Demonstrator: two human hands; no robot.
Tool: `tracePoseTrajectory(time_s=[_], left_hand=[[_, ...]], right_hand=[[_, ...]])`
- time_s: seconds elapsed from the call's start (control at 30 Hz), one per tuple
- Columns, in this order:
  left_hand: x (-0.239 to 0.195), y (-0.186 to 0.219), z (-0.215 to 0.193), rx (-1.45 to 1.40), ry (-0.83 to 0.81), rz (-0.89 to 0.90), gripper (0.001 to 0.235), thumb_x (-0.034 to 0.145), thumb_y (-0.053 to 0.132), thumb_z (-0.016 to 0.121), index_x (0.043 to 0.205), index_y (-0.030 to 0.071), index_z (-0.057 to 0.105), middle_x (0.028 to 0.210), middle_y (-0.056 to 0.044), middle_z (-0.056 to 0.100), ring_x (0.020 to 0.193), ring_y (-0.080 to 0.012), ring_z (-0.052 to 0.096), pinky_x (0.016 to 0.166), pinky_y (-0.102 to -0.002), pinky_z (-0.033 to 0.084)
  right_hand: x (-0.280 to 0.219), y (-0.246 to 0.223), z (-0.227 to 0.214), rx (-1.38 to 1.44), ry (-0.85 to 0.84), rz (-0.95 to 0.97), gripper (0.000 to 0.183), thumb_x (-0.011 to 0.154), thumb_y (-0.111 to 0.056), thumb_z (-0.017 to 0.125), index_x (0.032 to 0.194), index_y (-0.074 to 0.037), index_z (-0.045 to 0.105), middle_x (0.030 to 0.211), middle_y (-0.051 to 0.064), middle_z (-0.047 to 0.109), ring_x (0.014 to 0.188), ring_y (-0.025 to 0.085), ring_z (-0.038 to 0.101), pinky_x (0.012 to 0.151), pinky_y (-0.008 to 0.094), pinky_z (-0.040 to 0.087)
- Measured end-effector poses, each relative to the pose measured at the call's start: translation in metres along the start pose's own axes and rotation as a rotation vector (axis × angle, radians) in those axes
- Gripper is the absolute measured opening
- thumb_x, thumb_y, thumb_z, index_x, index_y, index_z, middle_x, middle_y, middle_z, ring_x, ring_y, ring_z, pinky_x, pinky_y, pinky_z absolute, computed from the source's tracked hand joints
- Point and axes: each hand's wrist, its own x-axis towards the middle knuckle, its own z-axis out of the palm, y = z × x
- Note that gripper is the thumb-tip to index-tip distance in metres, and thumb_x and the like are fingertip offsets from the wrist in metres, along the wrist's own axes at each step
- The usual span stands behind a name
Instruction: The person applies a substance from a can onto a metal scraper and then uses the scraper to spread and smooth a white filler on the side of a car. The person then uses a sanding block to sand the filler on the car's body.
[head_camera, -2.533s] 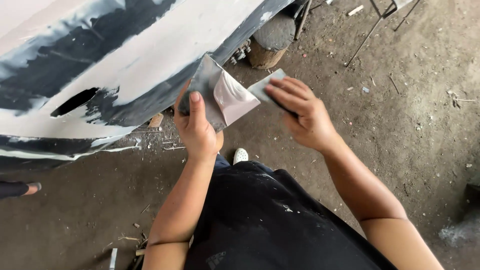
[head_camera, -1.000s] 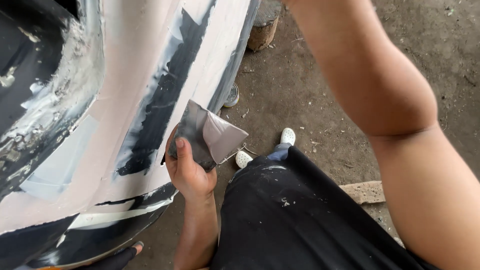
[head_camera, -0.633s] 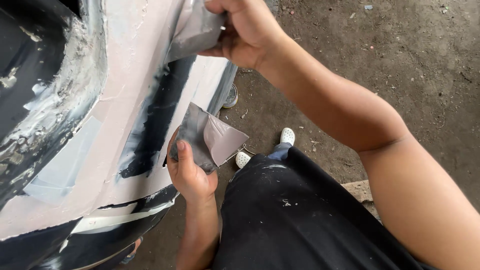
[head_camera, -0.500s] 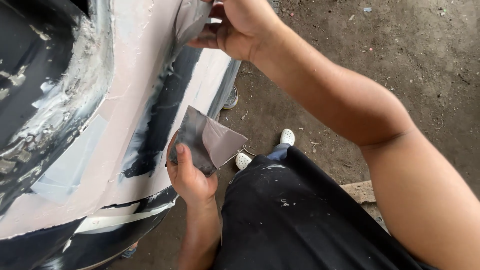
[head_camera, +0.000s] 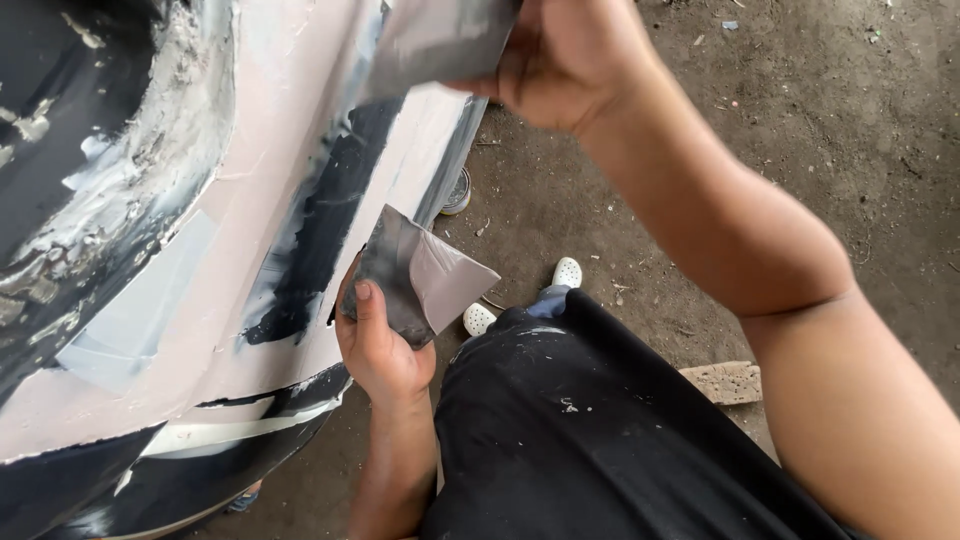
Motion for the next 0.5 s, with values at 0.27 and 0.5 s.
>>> tracePoseTrajectory(time_s=[0.27, 0.5], left_hand=[[-0.007, 0.005, -0.018, 0.017, -0.010, 0.013, 0.040, 0.108, 0.020, 0.060, 0.138, -0.007, 0.057, 0.135, -0.017, 0.063, 0.124, -0.0273, 0.063, 0.109, -0.042, 0.052], [-0.016, 0.010, -0.029, -0.050, 0.071, -0.013, 0.038, 0.106, 0.018, 0.059, 0.138, -0.003, 0.055, 0.133, -0.014, 0.064, 0.122, -0.0265, 0.063, 0.109, -0.042, 0.052]], right_hand=[[0.021, 0.052, 0.037, 0.075, 0.055, 0.097, 0.038, 0.088, -0.018, 0.066, 0.115, 0.006, 0.056, 0.108, 0.022, 0.066, 0.095, 0.037, 0.078, 0.090, 0.056, 0.063], [0.040, 0.048, 0.038, 0.033, -0.021, 0.030, 0.039, 0.095, -0.028, 0.071, 0.108, 0.009, 0.066, 0.093, 0.016, 0.063, 0.098, 0.037, 0.079, 0.092, 0.054, 0.066]])
